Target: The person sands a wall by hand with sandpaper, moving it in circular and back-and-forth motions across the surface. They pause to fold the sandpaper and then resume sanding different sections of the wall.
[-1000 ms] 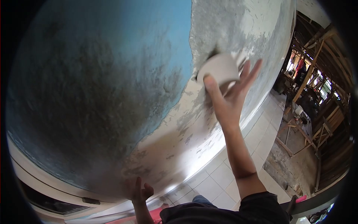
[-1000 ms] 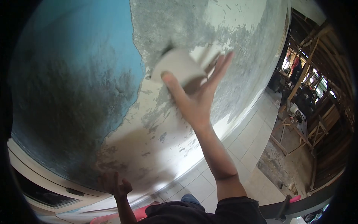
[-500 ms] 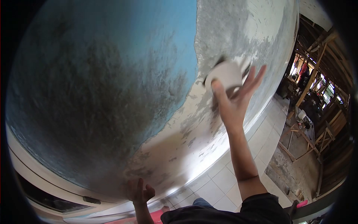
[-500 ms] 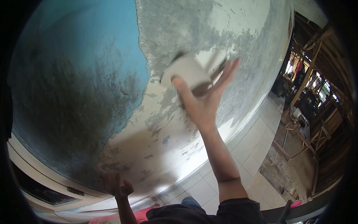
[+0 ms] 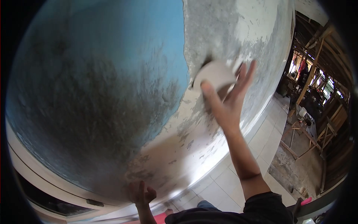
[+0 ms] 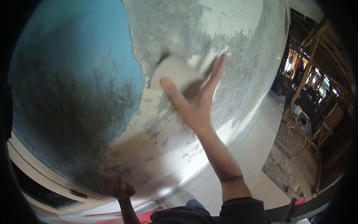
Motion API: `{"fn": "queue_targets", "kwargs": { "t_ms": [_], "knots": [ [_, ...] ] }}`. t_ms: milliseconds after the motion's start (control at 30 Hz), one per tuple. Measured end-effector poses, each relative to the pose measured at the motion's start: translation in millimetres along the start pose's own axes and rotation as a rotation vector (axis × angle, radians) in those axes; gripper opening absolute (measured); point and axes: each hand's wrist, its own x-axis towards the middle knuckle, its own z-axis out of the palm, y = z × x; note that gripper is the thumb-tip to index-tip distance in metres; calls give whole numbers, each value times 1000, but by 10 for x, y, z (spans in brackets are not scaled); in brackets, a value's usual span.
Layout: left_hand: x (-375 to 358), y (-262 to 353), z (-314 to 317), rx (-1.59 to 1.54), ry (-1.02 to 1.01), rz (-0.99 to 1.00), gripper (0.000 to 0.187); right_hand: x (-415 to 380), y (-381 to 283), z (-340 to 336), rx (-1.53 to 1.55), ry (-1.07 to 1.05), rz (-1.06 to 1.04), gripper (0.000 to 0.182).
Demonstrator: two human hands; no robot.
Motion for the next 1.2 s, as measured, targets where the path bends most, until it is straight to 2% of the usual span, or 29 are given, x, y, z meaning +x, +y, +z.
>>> {"fn": "queue_targets", "kwargs": {
  "t_ms": [33, 67, 133, 167, 367, 467, 533, 633, 733, 767, 867, 900, 1000, 1067, 1133, 1167, 1200],
  "knots": [
    [-50, -28, 12, -44, -19, 3, 45, -119, 40, -21, 1, -32, 1, 124],
    [-168, -54, 59, -82, -16, 7, 48, -171, 138, -18, -60, -25, -112, 120],
    [-670, -158, 297, -308, 6, -28, 41, -14, 26, 30, 116, 29, -79, 119],
    [-680, -165, 283, -354, -6, -40, 41, 75, -34, 53, 92, 50, -121, 119],
    [-92, 2, -28, -323, -86, -105, 40, -125, -10, 79, -63, 82, -163, 112],
    [-32, 26, -119, -332, -127, -147, 40, -106, 105, 117, 95, 150, -170, 110],
    [114, 135, -237, -316, -145, -170, 38, 119, -100, 89, 94, 197, -155, 108],
    [339, 200, -457, -302, -183, -184, 34, 188, -216, 85, -128, 279, -222, 102],
    [399, 198, -550, -363, -189, -211, 30, -172, 112, 89, -118, 236, -255, 98],
    [443, 222, -588, -374, -189, -233, 28, -299, 155, 55, -109, 226, -264, 79],
    [450, 315, -714, -359, -223, -286, 26, -638, 453, -21, -126, 227, -169, 61],
    [420, 330, -770, -340, -242, -297, 26, -745, 554, -1, -21, 355, -152, 40],
    [276, 375, -874, -513, -374, -460, 21, -1278, 618, -231, -198, 221, 33, 25],
    [262, 487, -911, -568, -437, -477, 27, -1639, 601, -387, 120, 113, 159, 15],
    [256, 677, -919, -636, -538, -572, 27, -2083, 563, -572, 112, -95, 413, 15],
    [218, 779, -880, -694, -557, -664, 32, -2262, 544, -670, 91, -213, 430, 17],
    [208, 909, -853, -771, -651, -854, 35, -2419, 527, -781, 70, -333, 443, 19]
  ]
}}
